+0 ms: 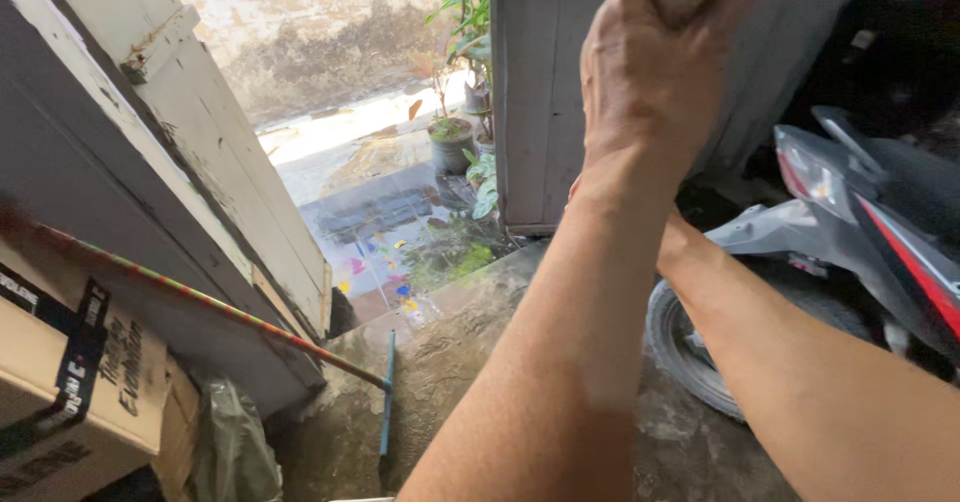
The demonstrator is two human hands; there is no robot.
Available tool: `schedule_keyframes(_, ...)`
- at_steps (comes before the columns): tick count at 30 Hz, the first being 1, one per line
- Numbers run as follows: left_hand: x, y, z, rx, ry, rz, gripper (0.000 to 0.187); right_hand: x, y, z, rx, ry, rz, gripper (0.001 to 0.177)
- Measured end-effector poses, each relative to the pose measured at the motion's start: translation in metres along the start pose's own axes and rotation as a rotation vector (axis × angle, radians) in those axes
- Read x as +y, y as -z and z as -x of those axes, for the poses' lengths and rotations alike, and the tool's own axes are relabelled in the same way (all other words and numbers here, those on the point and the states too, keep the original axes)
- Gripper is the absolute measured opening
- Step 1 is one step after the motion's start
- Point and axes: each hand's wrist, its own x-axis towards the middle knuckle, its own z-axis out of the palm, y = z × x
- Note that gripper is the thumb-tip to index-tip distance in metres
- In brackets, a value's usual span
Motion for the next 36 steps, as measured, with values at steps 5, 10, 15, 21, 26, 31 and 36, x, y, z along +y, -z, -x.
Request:
schedule_keyframes(5,0.025,-0.023,0.019,0.01,0.117,-0.139,0.037,-0.022,0.011,0.078,0.466,0.173,1.032,0.026)
schedule_keyframes(10,0.037,-0.022,0.065,0.219,0.192,0.113,0.031,-0.034,-0.002,0.168,0.496,-0.131,1.05,0.013)
schedule_keyframes(15,0.007,-0.019,0.131,0.182,0.569,0.196,0.028,0.015,0.022,0.2,0.445,-0.367,1.081,0.011)
schedule_keyframes(21,-0.085,-0.025,0.172,-0.04,0.845,0.412,0.026,0.121,0.076,0.173,0.413,-0.438,1.045,0.01)
schedule_keyframes(26,-0.165,-0.017,0.119,-0.124,0.846,0.331,0.027,0.156,0.075,0.077,0.452,-0.407,1.01,0.009)
schedule_keyframes(31,-0.231,-0.006,0.01,-0.091,0.727,0.31,0.024,0.136,0.045,-0.063,0.437,-0.306,0.94,0.01)
schedule_keyframes(36,-0.269,0.008,-0.099,-0.107,0.349,0.065,0.031,0.112,0.013,-0.194,0.402,-0.143,0.876,0.014)
